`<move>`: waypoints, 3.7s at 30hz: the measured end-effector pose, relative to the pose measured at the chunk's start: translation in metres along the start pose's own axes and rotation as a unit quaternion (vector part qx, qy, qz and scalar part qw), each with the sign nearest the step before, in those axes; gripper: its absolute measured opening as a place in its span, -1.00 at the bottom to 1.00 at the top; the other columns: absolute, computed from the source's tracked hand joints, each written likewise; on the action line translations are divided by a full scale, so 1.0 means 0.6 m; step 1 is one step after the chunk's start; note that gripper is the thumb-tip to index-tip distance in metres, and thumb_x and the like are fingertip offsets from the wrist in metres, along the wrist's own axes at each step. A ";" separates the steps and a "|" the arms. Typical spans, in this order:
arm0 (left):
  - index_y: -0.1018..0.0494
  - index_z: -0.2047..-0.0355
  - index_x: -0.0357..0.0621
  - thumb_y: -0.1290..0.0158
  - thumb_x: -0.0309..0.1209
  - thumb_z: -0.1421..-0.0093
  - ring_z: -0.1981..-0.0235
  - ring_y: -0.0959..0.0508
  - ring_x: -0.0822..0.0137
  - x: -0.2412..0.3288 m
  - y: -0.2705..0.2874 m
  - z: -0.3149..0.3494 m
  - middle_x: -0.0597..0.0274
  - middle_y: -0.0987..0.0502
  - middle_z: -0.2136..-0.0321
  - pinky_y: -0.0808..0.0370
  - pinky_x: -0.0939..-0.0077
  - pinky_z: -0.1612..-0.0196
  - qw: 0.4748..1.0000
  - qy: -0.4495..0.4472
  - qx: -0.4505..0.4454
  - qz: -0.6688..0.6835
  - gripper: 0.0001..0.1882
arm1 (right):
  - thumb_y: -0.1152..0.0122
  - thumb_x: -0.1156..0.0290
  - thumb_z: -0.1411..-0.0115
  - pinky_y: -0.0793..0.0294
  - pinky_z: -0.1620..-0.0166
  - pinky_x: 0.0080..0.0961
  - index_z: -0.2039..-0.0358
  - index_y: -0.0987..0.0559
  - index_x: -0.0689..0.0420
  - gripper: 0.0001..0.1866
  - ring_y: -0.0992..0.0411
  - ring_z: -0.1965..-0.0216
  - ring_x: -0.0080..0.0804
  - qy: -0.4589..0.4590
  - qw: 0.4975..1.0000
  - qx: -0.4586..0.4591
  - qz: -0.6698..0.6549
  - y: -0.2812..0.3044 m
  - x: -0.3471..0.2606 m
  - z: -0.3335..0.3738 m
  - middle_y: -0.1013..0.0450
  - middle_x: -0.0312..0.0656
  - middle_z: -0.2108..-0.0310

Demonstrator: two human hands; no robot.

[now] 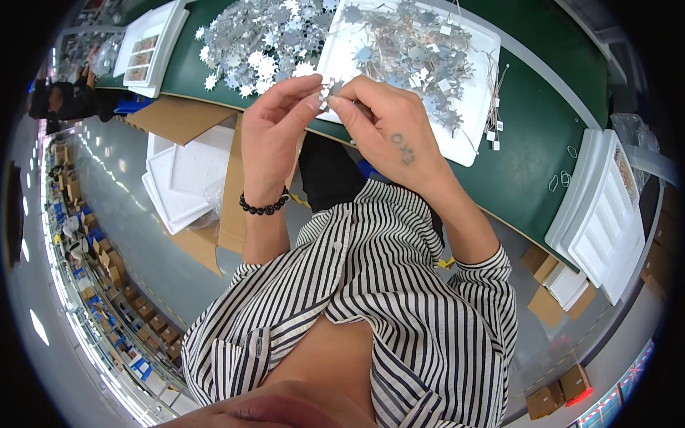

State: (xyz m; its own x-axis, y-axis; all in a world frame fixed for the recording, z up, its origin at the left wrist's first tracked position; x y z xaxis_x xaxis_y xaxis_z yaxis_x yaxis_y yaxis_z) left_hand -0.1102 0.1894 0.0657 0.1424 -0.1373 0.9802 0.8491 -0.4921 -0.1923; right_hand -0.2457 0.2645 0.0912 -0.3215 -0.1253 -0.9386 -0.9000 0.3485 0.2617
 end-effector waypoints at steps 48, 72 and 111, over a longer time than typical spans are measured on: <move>-0.57 0.08 -0.27 -0.15 -0.53 -0.24 0.51 -0.43 0.53 -0.099 0.092 0.014 0.27 -0.56 0.39 -0.38 0.72 0.46 0.984 0.038 0.130 -0.117 -0.76 | -0.20 0.22 -0.22 -0.36 -0.11 -0.27 -0.14 -0.50 0.26 -0.47 -0.40 -0.03 -0.07 0.194 0.928 -0.180 0.262 0.101 0.104 -0.260 -0.48 0.00 -0.04; -0.59 0.13 -0.29 -0.17 -0.48 -0.26 0.46 -0.51 0.49 -0.111 -0.047 0.036 0.19 -0.64 0.30 -0.42 0.70 0.41 0.978 0.062 0.005 -0.200 -0.80 | -0.27 0.47 -0.24 -0.38 0.26 -0.69 0.11 -0.66 0.20 -0.78 -0.35 0.39 -0.58 -0.203 0.888 0.324 0.256 0.324 0.125 0.182 -0.55 -0.33 0.34; -0.51 0.26 -0.21 -0.28 -0.58 -0.12 0.30 -0.47 0.45 -0.006 -0.093 0.020 0.30 -0.55 0.34 -0.42 0.62 0.16 0.970 -0.125 0.030 -0.207 -0.80 | -0.24 0.40 -0.27 -0.34 0.36 -0.62 0.21 -0.66 0.21 -0.83 -0.30 0.44 -0.57 -0.019 0.924 0.200 0.325 0.282 0.179 0.033 -0.51 -0.34 0.38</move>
State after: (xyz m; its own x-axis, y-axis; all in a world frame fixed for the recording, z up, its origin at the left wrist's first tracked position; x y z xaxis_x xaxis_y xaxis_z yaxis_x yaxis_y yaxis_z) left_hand -0.1518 0.2278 0.0734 -0.1039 0.2774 0.9551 0.8868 -0.4089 0.2152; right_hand -0.4266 0.3285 0.0303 -0.7391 0.2613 -0.6209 -0.3370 0.6547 0.6767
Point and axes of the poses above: each hand's wrist, its own z-axis away from the middle knuckle, its own y-axis out of the back of the hand, x = y × z, the point moved 9 cm from there along -z, towards the middle knuckle
